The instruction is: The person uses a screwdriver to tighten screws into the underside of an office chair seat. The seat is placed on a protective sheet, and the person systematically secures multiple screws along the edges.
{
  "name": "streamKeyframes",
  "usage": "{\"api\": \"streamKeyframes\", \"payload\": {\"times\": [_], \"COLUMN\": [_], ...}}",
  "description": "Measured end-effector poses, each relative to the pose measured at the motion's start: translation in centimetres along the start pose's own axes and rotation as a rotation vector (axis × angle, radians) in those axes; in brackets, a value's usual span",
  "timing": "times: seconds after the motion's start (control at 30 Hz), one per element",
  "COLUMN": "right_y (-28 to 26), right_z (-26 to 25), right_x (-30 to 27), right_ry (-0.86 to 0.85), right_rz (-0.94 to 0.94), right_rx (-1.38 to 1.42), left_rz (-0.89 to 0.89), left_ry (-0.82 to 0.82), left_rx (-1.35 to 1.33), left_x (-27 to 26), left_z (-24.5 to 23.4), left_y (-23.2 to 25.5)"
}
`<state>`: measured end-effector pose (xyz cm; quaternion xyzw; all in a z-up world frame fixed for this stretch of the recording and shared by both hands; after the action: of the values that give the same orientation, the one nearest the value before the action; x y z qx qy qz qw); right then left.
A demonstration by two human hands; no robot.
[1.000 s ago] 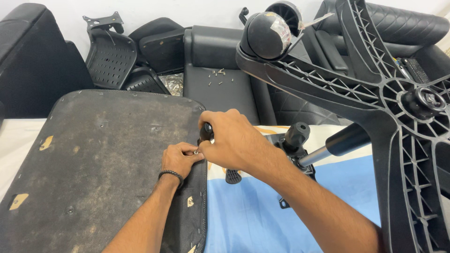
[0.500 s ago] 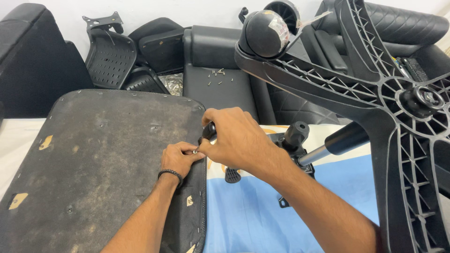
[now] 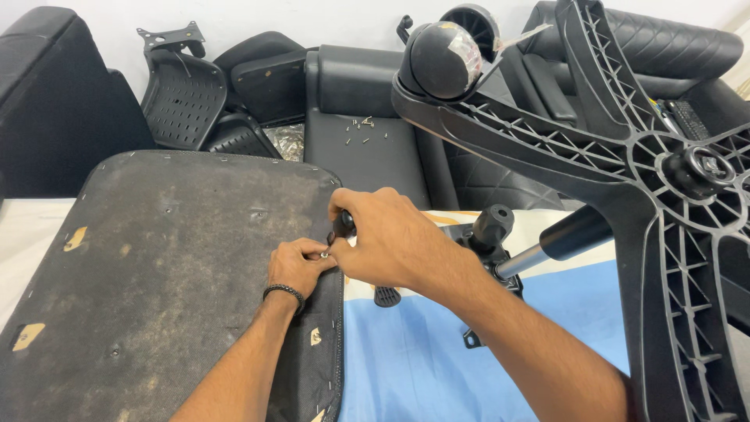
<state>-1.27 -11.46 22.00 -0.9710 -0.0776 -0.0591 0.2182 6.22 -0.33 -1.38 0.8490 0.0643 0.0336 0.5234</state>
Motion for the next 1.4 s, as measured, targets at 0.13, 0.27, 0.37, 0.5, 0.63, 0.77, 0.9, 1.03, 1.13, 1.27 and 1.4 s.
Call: {"api": "streamKeyframes", "payload": {"times": [0.13,0.27,0.37,0.5,0.63,0.77,0.9,1.03,1.13,1.27,1.4], "right_y": [0.5,0.3,0.2,0.3,-0.3,0.0,0.1,-0.2,-0.7,-1.0,-1.2], "right_z": [0.4,0.8,0.7,0.5,0.2,0.4,0.7,0.6,0.4,0.6,0.2], "right_x": [0.1,0.3,0.3,0.0,0.0,0.3,0.4,0.3,-0.1,-0.5,-0.5], "right_ry": [0.023,0.092,0.101,0.077,0.091,0.047,0.035,0.070,0.100,0.030,-0.024], "right_rz": [0.056,-0.064,-0.083,-0.033,-0.093,-0.038,-0.021,-0.094,-0.138,-0.054,-0.004], "right_rx": [0.010,-0.056,-0.085,-0.037,-0.029,-0.067,-0.105,-0.092,-0.029,0.018,-0.017], "left_rz": [-0.025,-0.061,-0.050,-0.034,-0.026,-0.032,-0.024,-0.011,-0.021,-0.048,-0.034], "left_ry": [-0.014,-0.030,-0.020,-0.023,-0.013,-0.012,-0.018,0.001,-0.013,-0.021,-0.030], "left_rx": [-0.003,-0.019,0.002,0.006,-0.025,-0.013,0.018,0.009,0.029,0.036,0.022], "left_x": [-0.1,-0.2,-0.1,-0.1,-0.1,0.0,0.1,0.1,0.1,-0.1,-0.1], "left_z": [0.0,0.0,-0.1,-0.2,-0.1,0.1,0.2,0.0,0.0,0.0,-0.1], "left_y": [0.0,0.1,0.2,0.2,0.2,0.0,-0.1,0.0,0.0,-0.1,0.2]}}
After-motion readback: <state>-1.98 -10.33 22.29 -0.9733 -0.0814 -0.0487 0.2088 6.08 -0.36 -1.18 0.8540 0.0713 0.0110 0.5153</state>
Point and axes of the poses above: each hand's wrist, its own x-axis towards the middle knuckle, its own z-axis out of the palm, y = z × x, the point moved 6 cm from there along x, towards the middle knuckle, and after that the axes turned 13 degrees about y, right-handed, at the moved point
